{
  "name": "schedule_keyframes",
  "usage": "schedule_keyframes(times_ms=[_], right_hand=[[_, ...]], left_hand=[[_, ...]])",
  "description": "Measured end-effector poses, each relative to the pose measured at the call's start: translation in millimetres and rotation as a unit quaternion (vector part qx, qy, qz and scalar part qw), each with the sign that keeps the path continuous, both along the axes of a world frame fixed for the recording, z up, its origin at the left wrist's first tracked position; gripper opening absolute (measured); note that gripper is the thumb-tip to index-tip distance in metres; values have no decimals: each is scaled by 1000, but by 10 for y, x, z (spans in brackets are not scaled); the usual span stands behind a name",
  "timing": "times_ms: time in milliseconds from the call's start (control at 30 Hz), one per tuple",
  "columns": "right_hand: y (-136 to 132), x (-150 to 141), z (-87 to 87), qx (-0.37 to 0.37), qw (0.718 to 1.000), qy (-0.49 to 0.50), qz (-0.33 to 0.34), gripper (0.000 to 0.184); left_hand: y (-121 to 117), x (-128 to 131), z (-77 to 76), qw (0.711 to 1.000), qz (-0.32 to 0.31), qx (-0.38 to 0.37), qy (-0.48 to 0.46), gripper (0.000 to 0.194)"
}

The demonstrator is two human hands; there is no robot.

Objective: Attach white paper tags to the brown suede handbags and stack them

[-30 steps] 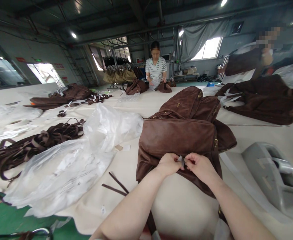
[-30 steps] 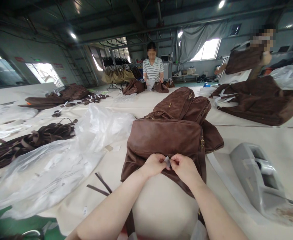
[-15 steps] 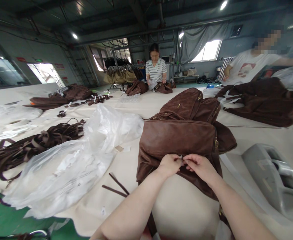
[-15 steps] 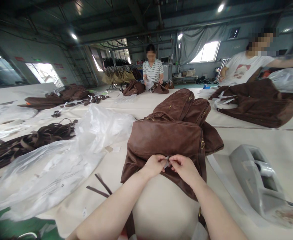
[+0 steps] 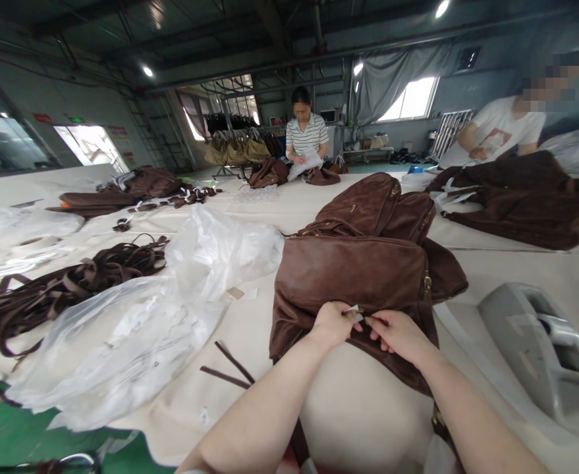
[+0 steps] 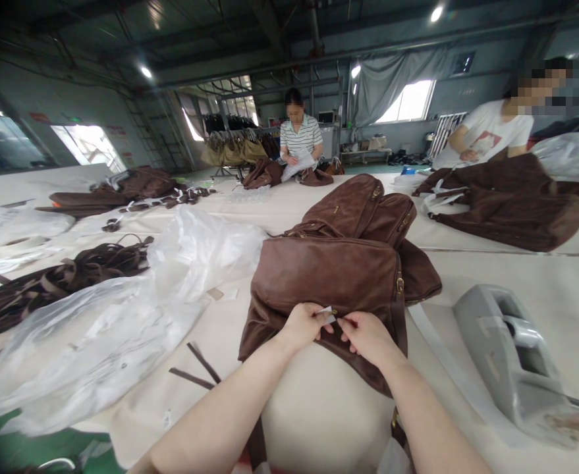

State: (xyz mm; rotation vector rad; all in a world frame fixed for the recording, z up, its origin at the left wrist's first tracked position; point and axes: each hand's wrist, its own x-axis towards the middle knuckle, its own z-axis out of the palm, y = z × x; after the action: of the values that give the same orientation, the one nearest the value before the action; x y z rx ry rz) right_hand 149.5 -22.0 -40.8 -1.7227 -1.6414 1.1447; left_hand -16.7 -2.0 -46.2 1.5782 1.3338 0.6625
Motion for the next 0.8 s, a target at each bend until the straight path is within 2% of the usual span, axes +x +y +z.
schedule_keyframes(times_ms=[67, 167, 267, 367, 467, 633, 800], right_hand=[[11, -46, -11, -14, 1000, 13, 1, 28], [32, -112, -32, -24, 998, 55, -21, 24], [47, -150, -45, -14, 992, 119, -49, 17], [48, -169, -20, -15, 978, 191, -77, 14], [39, -170, 25, -35, 965, 243, -92, 15], [38, -132, 26, -53, 947, 304, -94, 30], [43, -113, -14, -29, 951, 296, -87, 37]], left_hand=[[4, 4, 7, 1000, 3, -7, -7, 27], [-25, 6, 65, 1000, 2, 14, 25, 26], [-87, 9, 137, 991, 1, 105, 82, 26], [-147, 13, 178, 966, 12, 224, 129, 24], [-177, 7, 192, 949, 14, 278, 150, 23], [-206, -14, 207, 944, -17, 292, 153, 15], [-210, -10, 189, 950, -14, 261, 168, 12]])
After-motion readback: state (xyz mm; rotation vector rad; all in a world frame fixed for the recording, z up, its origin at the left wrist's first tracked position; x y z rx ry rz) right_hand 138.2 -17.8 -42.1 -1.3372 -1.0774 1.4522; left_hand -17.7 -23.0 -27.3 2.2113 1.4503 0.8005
